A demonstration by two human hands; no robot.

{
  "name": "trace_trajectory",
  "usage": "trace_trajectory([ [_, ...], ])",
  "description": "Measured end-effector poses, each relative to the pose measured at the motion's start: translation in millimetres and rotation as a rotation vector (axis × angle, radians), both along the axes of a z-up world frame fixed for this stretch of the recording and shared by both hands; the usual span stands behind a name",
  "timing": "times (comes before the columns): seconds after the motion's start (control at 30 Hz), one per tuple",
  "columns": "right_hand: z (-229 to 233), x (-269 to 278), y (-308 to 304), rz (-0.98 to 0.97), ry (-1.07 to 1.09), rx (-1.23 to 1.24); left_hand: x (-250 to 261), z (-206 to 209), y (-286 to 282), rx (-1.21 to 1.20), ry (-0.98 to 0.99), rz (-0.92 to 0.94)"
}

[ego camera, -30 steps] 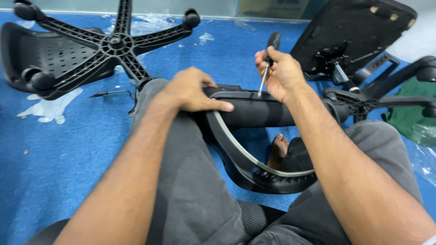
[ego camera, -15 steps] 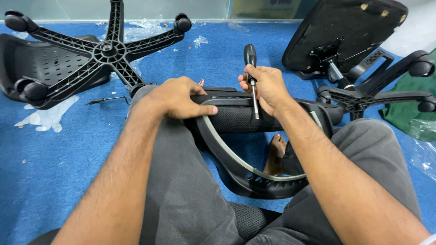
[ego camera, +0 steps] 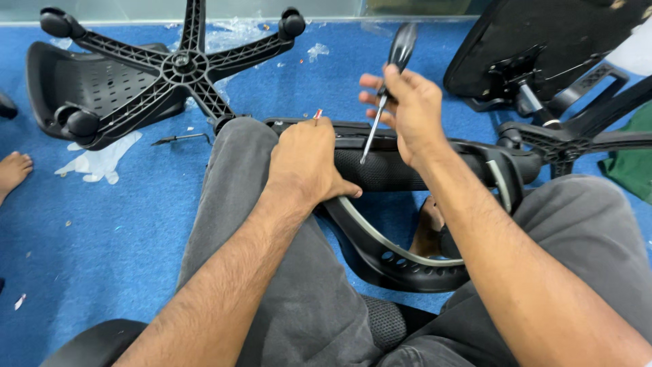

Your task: The person uses a screwdriver to attach a chair armrest to a chair seat. They tighten multiple screws on both sides of the armrest to secure it to the seat.

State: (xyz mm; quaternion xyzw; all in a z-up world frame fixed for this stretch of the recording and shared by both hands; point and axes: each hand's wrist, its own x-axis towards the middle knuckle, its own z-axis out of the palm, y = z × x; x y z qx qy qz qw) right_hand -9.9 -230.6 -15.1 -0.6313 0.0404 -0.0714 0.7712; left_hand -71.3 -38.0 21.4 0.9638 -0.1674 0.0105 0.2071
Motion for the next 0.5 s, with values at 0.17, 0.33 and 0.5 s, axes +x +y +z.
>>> trace_trajectory([
  [0.17,5,21,3,0.069,-0.129,0.094,1,15,7,0.111,0.114,0.050],
  [0.33,2,37,-3,0.153,-0.186,0.095,8,16,10,0.053,0.061,0.044],
  [0.5,-5,53,4,0.210,-0.171,0.039,18,12,7,0.054,0.146,0.062],
])
